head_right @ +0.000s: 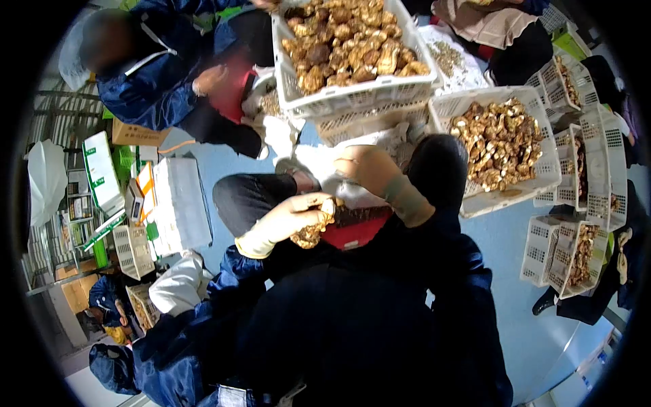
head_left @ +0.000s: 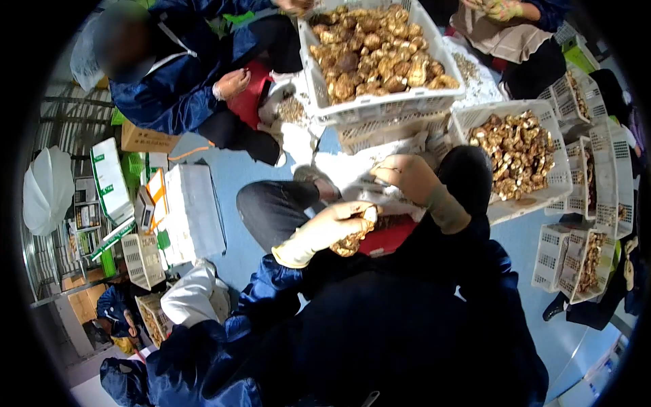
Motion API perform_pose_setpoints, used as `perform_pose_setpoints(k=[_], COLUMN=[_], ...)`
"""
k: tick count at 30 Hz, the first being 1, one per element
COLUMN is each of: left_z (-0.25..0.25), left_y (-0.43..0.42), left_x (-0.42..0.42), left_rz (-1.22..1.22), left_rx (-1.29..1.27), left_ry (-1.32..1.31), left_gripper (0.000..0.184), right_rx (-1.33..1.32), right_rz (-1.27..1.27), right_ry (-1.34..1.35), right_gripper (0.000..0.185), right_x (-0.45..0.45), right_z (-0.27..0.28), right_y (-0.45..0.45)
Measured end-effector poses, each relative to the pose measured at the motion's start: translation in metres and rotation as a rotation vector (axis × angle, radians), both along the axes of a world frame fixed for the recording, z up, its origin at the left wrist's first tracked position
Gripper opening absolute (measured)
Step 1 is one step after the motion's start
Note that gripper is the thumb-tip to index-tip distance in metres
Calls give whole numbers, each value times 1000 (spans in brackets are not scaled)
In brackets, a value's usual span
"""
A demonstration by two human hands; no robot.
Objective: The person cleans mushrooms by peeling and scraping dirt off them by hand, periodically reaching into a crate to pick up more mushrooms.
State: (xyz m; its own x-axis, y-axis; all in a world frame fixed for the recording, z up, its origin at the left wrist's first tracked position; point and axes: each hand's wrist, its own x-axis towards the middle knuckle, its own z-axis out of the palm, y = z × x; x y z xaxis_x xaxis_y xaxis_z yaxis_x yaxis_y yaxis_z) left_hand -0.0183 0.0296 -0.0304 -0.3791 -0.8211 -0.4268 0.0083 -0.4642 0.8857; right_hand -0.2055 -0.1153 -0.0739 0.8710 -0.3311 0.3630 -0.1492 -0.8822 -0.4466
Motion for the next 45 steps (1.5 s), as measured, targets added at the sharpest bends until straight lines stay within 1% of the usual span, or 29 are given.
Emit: perform_pose_setpoints(k=[1,4,6,8,10,11,12,13,14,15,16,17,20,22,23,26,28,29,30,32,33,34,36,38,39,40,42,44,45], left_z=[7,-3,-17,-16,-13,25,37,49,53,58,18,0,-21,-28,-38,-58,-53,-57,-53,-49,-43,-25,10,-6,-11,-17,4,4,5], left_y=[-6,-32,-66,-115,-159,-172,-186,-201,-215,-230,-244,-261,-306,-329,-343,-369,-374,-376,-378,-382,-390,-374,-344,-335,-321,-296,-246,-197,-175], left_x=[-1,9,8,-29,-73,-90,-110,-130,-147,-148,-154,-143,-94,-65,-52,-34,-39,-37,-36,-28,-24,-19,-8,32,51,56,44,36,30], left_rz=[25,91,231,438,350,140,73,7,85,-44,112,145,309,428,383,156,43,40,7,-56,-54,89,395,473,325,477,451,467,502], left_rx=[88,97,178,184,76,-180,-248,-318,-202,-259,-454,-477,-500,-486,-497,-483,-557,-641,-518,-532,-321,-352,-341,-174,-117,-34,-30,-72,-70], left_ry=[32,63,152,277,322,-12,-140,-267,-182,-346,-300,-379,-645,-818,-922,-1123,-1335,-1331,-1275,-1253,-1112,-978,-442,286,484,570,697,815,873], left_gripper=[24,28,38,41,45,48,51,55,59,65,65,64,57,52,53,56,57,53,56,53,44,37,28,29,25,28,35,47,47], right_rx=[61,809,1071,1361,1277,1093,1177,1074,971,929,955,980,1279,1326,1264,1224,1184,1170,1213,1289,1293,1297,1291,1270,1176,1397,1588,1515,1465], right_rz=[-102,-543,-617,-612,-623,-599,-579,-622,-667,-599,-549,-496,-505,-487,-470,-516,-538,-547,-551,-554,-558,-562,-565,-543,-585,-622,-470,-632,-618], right_ry=[-111,-37,-70,-235,-301,-225,-232,-116,-3,-54,-137,-217,-151,-260,-286,-63,-79,-84,-98,-130,-106,-80,-134,-278,-212,-329,-696,-494,-649], right_gripper=[25,28,31,28,26,23,23,24,25,26,27,27,24,25,25,29,30,30,31,32,32,32,31,29,25,24,20,15,13], right_x=[-7,-26,-32,-33,-26,-26,-28,-30,-31,-35,-34,-34,-29,-21,-21,-19,-20,-21,-20,-18,-19,-21,-21,-20,-27,-25,-32,-32,-22], right_z=[-2,-29,-49,-105,-107,-102,-96,-96,-94,-92,-85,-78,-91,-95,-84,-89,-83,-79,-80,-79,-77,-71,-77,-82,-69,-47,-91,-23,-4], right_y=[-6,-3,12,28,41,37,38,35,32,32,32,32,37,42,41,38,37,38,40,38,36,35,35,32,26,23,22,3,1])
